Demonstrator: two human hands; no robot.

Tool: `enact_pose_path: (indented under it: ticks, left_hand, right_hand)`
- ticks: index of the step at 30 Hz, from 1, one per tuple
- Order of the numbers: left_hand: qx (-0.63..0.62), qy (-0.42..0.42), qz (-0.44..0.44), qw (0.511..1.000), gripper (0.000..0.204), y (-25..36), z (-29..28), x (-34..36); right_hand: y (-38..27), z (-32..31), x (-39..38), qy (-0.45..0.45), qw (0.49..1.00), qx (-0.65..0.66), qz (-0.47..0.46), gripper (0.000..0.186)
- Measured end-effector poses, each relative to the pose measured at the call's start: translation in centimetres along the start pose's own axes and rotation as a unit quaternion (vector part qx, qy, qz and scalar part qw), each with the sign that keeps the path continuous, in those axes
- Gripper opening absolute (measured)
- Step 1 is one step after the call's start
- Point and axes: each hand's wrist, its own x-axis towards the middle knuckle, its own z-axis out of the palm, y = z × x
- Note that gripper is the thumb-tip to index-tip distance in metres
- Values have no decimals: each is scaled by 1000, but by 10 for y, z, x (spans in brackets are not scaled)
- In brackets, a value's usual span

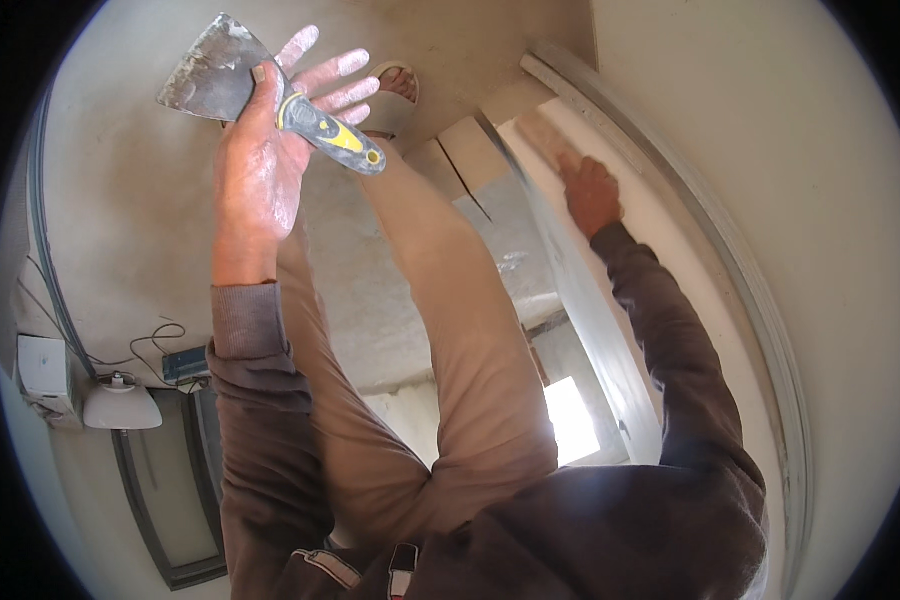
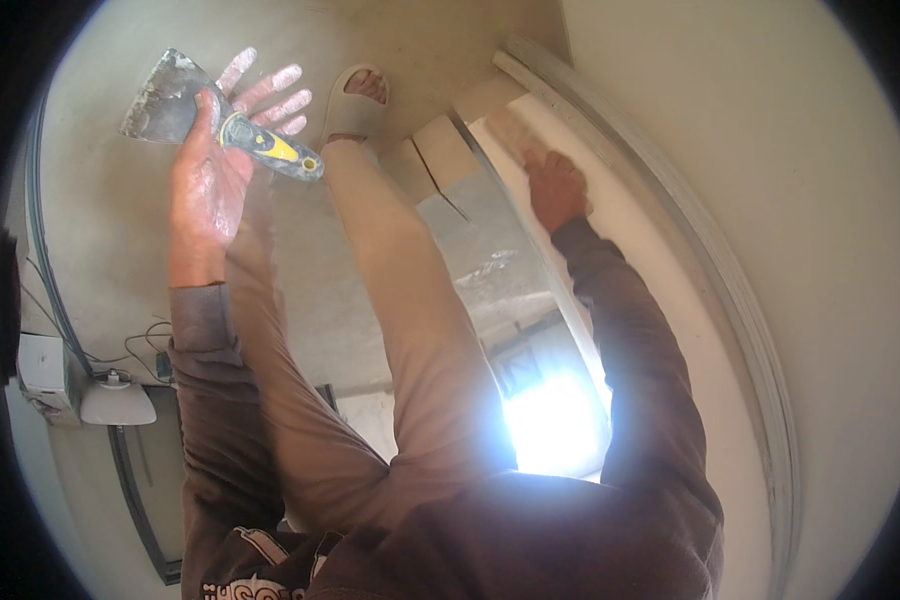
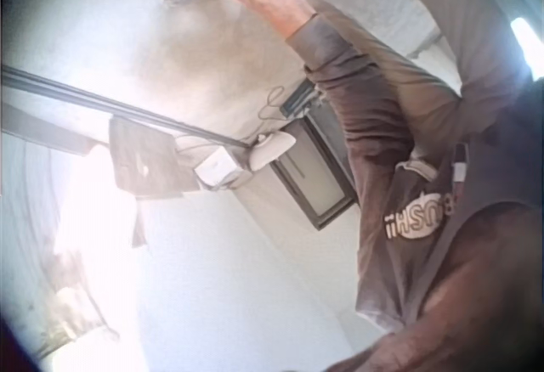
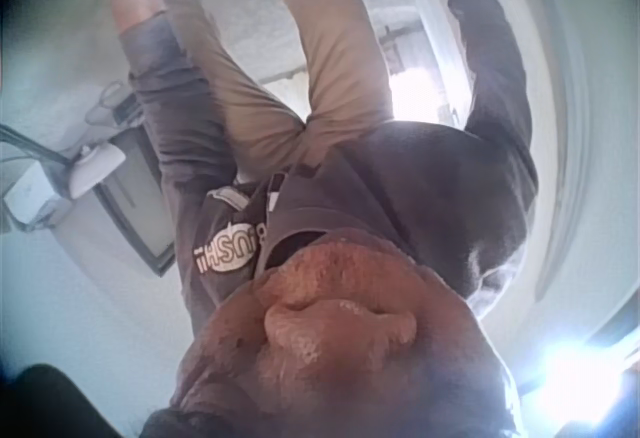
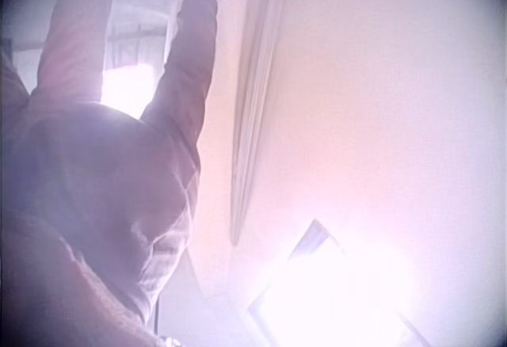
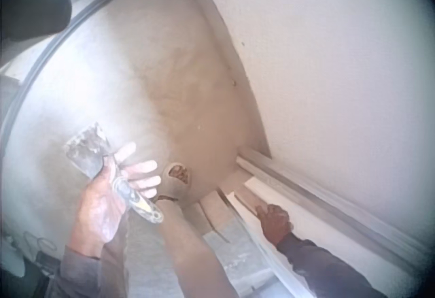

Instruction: The person smooths a curved wall surface using a sanding block and then uses a putty knife to scrape and smooth the floor. The person walks around the room while carrying the tools.

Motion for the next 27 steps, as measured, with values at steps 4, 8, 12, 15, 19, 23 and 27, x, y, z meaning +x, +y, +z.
enact_pose_path:
  ticks: [4,8,12,15,19,23,27]
  left_hand:
    - [8,0,-20,1000,67,2,2,-2]
    - [18,-6,-16,1000,67,2,2,-2]
    - [22,-2,-21,1000,68,2,2,-4]
    - [23,-10,-20,1000,66,0,-2,-4]
    - [27,-5,-10,1000,67,4,2,-5]
    - [64,13,-35,997,65,7,3,-9]
    - [59,14,-28,998,64,8,0,-10]
  right_hand:
    - [18,-8,5,4,999,33,-13,45]
    - [-1,2,7,31,998,27,37,45]
    - [-1,1,-4,34,998,35,-47,43]
    - [16,7,17,11,998,-37,46,44]
    - [-4,18,-1,36,999,-4,-26,46]
    - [9,24,14,35,999,26,-18,43]
    - [-9,9,21,-31,999,-5,27,40]
